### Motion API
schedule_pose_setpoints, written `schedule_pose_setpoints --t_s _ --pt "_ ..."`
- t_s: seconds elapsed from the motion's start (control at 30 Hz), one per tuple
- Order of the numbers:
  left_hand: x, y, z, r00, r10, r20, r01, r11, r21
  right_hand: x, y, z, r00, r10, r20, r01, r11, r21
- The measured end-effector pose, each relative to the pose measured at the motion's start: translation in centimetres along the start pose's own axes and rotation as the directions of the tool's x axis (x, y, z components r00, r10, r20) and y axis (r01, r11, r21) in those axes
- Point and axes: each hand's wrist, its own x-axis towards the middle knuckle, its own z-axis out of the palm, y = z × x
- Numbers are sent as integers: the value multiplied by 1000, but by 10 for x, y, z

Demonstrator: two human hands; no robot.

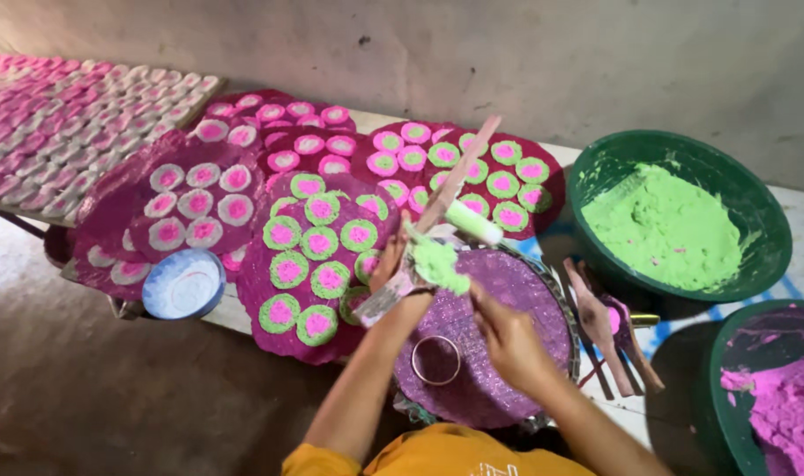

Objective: The person prepares food decorations by scooping green and pink paste from bowls and applying it to small circular patterns on a tray.

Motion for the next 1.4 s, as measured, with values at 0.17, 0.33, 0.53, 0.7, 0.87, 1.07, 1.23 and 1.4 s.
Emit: schedule_pose_setpoints --t_s 0.17,0.33,0.53,0.7,0.87,1.07,1.23,1.4 --pt "18 5 -16 987 -46 151 33 995 92 -35 37 -15 930 273 247 -285 958 14" --pt "14 35 -37 984 -2 178 0 1000 11 -10 57 -36 883 447 143 -467 867 175" --pt "27 46 -43 969 -4 247 -9 999 53 -22 59 9 980 200 -17 -197 973 118" --pt "32 14 -12 961 -167 220 180 983 -40 -35 110 -31 999 -51 -1 49 963 -266" --pt "22 -26 26 954 -132 268 268 772 -576 15 187 -197 665 747 -19 -746 662 -71" --pt "-47 4 59 622 31 782 781 45 -623 59 144 -190 982 100 -160 -40 939 340" --pt "-106 36 59 469 768 435 878 -354 -321 14 32 -59 981 -101 -165 183 202 962" --pt "-102 22 7 735 528 425 184 448 -875 -1 -19 -89 989 -146 -22 96 521 848"
